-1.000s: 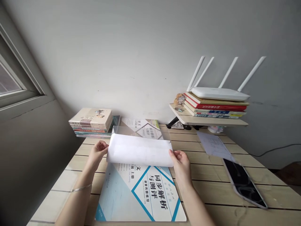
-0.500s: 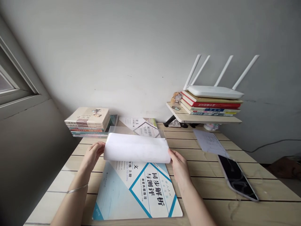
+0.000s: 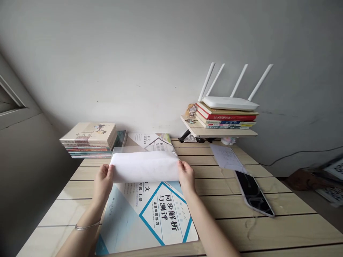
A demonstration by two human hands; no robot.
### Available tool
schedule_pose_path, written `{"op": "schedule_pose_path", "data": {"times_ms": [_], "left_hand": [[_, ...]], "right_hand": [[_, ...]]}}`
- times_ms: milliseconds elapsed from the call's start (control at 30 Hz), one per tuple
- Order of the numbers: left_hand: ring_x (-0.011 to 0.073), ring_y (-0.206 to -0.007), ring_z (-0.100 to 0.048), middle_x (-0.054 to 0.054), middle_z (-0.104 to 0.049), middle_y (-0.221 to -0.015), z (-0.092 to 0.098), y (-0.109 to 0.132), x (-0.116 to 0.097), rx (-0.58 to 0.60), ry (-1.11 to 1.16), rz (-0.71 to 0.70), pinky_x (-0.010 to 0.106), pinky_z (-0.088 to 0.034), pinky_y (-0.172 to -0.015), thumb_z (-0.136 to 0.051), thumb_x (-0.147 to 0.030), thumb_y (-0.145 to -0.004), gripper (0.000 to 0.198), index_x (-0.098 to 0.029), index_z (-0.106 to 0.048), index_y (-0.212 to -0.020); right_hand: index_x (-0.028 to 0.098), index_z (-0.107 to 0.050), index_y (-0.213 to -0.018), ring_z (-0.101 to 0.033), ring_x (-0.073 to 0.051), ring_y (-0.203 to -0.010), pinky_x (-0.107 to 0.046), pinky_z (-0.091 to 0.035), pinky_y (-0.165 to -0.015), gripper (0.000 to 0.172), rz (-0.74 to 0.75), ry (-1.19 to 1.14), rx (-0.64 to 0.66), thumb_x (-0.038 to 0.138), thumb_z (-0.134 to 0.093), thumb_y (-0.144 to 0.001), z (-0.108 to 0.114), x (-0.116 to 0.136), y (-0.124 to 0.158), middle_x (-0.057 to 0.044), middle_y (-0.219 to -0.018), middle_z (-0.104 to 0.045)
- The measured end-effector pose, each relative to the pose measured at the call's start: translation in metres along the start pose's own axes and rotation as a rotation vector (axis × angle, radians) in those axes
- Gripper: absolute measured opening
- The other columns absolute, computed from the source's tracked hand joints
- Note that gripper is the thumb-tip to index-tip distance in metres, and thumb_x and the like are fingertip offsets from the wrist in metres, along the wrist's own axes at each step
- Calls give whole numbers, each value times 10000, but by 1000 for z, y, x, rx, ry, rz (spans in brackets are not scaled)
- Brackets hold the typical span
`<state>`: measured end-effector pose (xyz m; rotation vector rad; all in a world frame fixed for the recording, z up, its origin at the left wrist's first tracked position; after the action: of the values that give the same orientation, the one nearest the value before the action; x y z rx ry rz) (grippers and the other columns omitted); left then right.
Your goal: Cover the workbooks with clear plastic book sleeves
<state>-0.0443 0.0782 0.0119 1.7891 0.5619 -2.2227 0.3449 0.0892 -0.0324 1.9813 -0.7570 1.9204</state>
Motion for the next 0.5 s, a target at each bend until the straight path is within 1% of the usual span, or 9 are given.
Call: {"op": "schedule_pose_path", "data": {"times_ms": [133,200,233,300,333,367,400,467,500], "left_hand": [[176,-636,-471,5,-522,-656,1,3,7,-40,-101,17,280,-331,-583,-517,-442,-809,251,-216,-465,-713],[191,-676,-511,16,-543,-723,5,1,9,-50,-128,47,299,-366,-620,-537,-420,-799,224,-216,-447,-782],[202,-714,-532,27,-555,-780,9,0,6,-77,-159,42,315,-384,-652,-556,-400,-787,224,-213,-439,-829],[240,-843,-558,68,-562,-928,19,-2,-18,-176,-268,-42,377,-394,-759,-580,-344,-769,252,-202,-442,-925],[264,-923,-549,91,-554,-1002,21,-2,-39,-226,-336,-124,415,-373,-823,-583,-310,-766,256,-197,-460,-959],[289,-999,-528,111,-546,-1055,16,-1,-63,-247,-394,-219,453,-336,-882,-571,-282,-776,233,-194,-491,-976],[302,-1049,-509,118,-552,-1076,2,-2,-87,-199,-409,-328,467,-307,-917,-557,-254,-787,182,-197,-532,-958],[287,-1031,-532,102,-590,-1046,-47,-3,-127,53,-334,-501,434,-317,-924,-537,-201,-799,115,-208,-602,-894],[274,-988,-561,91,-615,-999,-74,-5,-140,191,-269,-519,413,-331,-918,-541,-197,-800,100,-208,-628,-849]], "right_hand": [[197,-538,-636,-433,-123,-525,-227,-360,-476,453,-5,62,-14,642,-622,-645,-4,-1,0,30,-544,-522],[202,-534,-650,-424,-126,-532,-227,-351,-478,449,23,78,-1,644,-608,-662,-6,3,1,27,-557,-517],[202,-535,-664,-419,-126,-535,-227,-348,-481,445,39,78,8,642,-602,-673,-7,5,1,26,-565,-514],[199,-543,-701,-410,-123,-543,-225,-342,-489,424,67,58,43,620,-594,-701,-10,9,0,26,-588,-508],[197,-547,-717,-407,-121,-548,-223,-338,-495,409,78,43,67,603,-594,-714,-12,10,0,27,-600,-505],[195,-552,-729,-405,-118,-553,-221,-334,-501,393,85,27,91,585,-596,-724,-14,10,1,28,-611,-503],[193,-557,-738,-404,-116,-558,-219,-332,-508,378,90,11,116,568,-601,-730,-16,10,1,29,-620,-504],[188,-572,-752,-414,-116,-572,-220,-334,-526,359,91,-9,158,544,-613,-731,-19,9,1,27,-637,-517],[185,-581,-759,-425,-118,-582,-223,-342,-539,355,91,-11,169,537,-618,-729,-19,8,2,23,-647,-527]]}}
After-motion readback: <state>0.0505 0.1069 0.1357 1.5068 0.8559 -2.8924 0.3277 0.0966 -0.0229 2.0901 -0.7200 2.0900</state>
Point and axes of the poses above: each hand's wrist, its own y-axis away from the middle knuckle, its own z-axis out of the back of the hand, x = y × z, the point moved 10 cm from there along -y, towards the middle knuckle
